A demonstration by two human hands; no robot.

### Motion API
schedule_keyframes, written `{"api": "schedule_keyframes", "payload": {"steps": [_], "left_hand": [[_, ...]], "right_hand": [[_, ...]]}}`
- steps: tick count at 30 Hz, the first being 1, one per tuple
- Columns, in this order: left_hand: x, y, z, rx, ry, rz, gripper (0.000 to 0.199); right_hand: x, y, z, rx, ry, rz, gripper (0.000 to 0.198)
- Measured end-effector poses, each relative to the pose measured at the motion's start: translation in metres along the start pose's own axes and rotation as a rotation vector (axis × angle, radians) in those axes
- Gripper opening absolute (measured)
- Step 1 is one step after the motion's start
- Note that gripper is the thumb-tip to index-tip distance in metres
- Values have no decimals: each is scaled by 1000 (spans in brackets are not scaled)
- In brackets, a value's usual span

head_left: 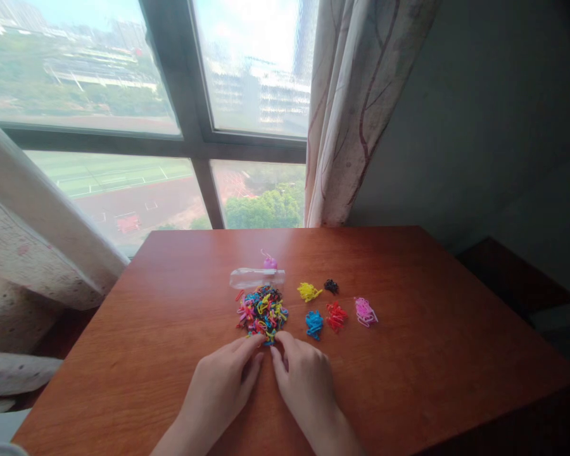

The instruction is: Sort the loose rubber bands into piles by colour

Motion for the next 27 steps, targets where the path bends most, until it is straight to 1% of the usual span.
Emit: {"api": "schedule_keyframes", "payload": {"steps": [4,13,22,27], "left_hand": [[-1,2,-1,5,-9,-8,27],[-2,8,-8,57,7,17,19],[-2,8,-5,94,47,37,17],[-2,8,-4,109,72,37,17]], "right_hand": [[-3,-4,0,-30,24,-26,11],[3,-2,-6,-245,53,-103,13],[3,-2,-7,-263,63,-124,12],[4,-2,-7,-281,67,-110,14]]}}
Point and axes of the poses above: each hand's wrist, its own x-axis away from the middle knuckle, its own y-axis out of the back of the hand, z = x × y, the point moved 5 cm from there along -x, towards the middle knuckle, and after that the axes turned 11 degrees about y, right-handed, at the moved point
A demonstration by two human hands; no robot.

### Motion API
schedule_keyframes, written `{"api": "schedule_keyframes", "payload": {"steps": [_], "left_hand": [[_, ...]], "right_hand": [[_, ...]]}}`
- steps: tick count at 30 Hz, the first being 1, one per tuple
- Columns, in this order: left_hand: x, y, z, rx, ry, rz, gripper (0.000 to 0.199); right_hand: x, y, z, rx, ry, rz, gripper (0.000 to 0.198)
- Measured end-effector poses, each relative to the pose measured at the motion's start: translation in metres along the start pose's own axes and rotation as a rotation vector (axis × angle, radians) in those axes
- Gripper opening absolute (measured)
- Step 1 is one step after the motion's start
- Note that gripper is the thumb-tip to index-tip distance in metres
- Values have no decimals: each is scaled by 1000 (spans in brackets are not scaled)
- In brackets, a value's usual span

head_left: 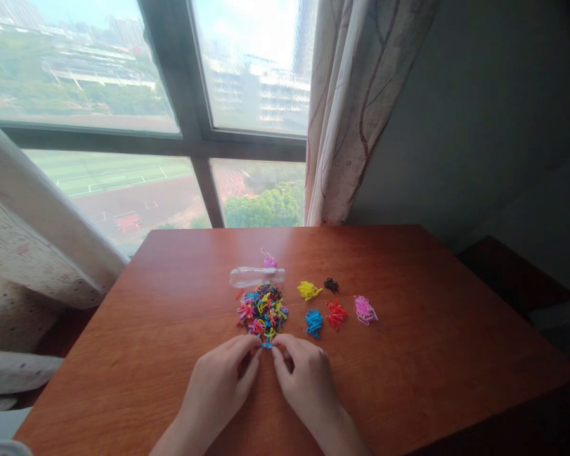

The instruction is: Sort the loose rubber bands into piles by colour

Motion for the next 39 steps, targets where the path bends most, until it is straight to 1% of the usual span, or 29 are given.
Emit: {"api": "schedule_keyframes", "payload": {"steps": [3,8,11,14,19,24,28,33,39], "left_hand": [[-1,1,0,60,15,6,15],[-3,1,-1,181,36,61,16],[-3,0,-1,175,28,58,16],[-1,0,0,126,16,44,17],[1,2,-1,3,-4,23,19],[2,1,-3,-54,-29,33,19],[3,1,-4,-66,-27,35,19],[4,1,-3,-62,-34,31,18],[2,0,-2,-55,-33,38,19]], "right_hand": [[0,0,0,-49,-7,0,13],[0,2,0,-179,-22,-11,11],[0,3,0,-220,-39,-24,12],[1,6,1,-206,-49,-42,12],[7,20,-6,-101,-52,-112,20],[12,49,-31,97,-58,-221,28],[11,66,-47,238,-41,-253,29],[7,66,-48,356,13,-233,30],[7,63,-46,372,30,-226,29]]}}
Point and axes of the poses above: each hand's wrist, its own x-axis away from the middle knuckle, its own y-axis out of the back of the hand, z = x × y, the point moved 5 cm from there along -x, towards the middle knuckle, and after that the axes turned 11 degrees about y, right-handed, at the moved point
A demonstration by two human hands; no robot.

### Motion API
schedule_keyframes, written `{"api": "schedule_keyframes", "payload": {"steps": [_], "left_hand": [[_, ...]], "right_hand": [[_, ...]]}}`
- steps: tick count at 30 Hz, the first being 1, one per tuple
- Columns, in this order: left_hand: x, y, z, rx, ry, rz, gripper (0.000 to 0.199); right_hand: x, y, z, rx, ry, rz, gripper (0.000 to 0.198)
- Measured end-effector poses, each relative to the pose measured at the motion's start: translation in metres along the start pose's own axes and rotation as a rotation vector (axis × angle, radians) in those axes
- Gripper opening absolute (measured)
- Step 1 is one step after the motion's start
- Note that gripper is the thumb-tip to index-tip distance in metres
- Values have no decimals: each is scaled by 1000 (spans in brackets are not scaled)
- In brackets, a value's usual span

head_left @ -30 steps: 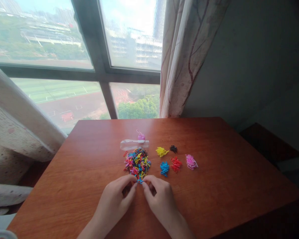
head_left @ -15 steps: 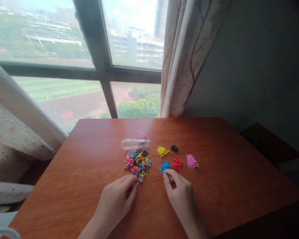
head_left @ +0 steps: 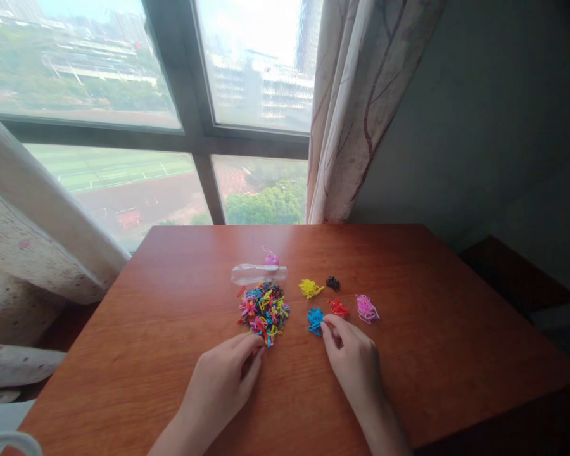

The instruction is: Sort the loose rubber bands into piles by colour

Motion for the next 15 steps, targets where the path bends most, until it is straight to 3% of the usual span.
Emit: {"api": "schedule_keyframes", "payload": {"steps": [7,15], "left_hand": [[0,0,0,-11,12,2,19],[0,1,-1,-54,40,-2,15]], "right_hand": [[0,0,10,-106,-38,17,26],[7,-23,58,-269,35,151,22]]}}
Point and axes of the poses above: each hand's wrist, its own x-axis away from the middle knuckle, its own y-axis out of the back of the hand, z = x × y, the point moved 5 cm from there along -x, towards the middle knuckle, and after that the axes turned 11 degrees about y, right-handed, at the moved point
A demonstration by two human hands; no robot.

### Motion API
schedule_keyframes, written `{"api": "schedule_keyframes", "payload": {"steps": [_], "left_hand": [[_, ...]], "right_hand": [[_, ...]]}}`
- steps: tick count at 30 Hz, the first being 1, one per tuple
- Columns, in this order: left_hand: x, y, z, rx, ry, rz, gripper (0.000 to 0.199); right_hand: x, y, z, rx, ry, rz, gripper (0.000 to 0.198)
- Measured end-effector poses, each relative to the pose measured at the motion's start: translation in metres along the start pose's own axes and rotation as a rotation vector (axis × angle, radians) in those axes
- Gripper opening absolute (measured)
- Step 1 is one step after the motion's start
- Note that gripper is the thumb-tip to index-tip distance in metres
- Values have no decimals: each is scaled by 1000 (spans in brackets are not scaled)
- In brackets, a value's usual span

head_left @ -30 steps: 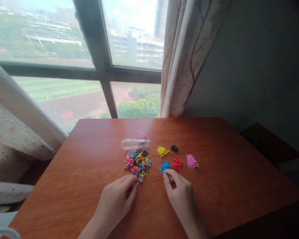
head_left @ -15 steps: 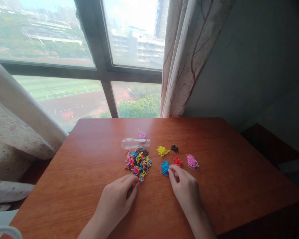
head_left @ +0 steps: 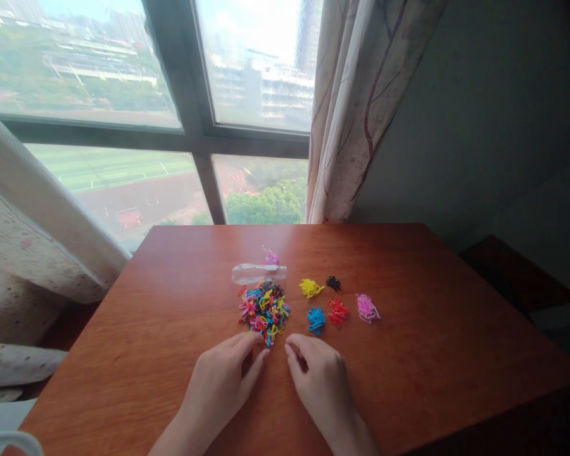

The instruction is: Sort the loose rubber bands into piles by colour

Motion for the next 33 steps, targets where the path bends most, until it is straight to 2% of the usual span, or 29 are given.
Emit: {"api": "schedule_keyframes", "payload": {"steps": [6,19,24,27,33], "left_hand": [[-1,-2,-4,-35,8,-5,14],[0,2,0,19,-24,-87,16],[-3,4,-5,-4,-59,-169,17],[-9,2,-11,-103,-83,-142,18],[-17,-3,-16,-267,-69,3,19]], "right_hand": [[4,-14,9,-22,7,80,20],[4,-12,8,-37,-16,83,19],[3,-11,8,-52,-24,83,17],[3,-11,8,-52,-22,75,17],[4,-12,7,-65,-31,81,15]]}}
Point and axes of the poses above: each hand's wrist, its own x-axis away from the middle knuckle, its own y-axis out of the back of the hand, z = x × y, the point moved 5 cm from there along -x, towards the middle knuckle, and after that the axes turned 11 degrees about y, right-handed, at the moved point
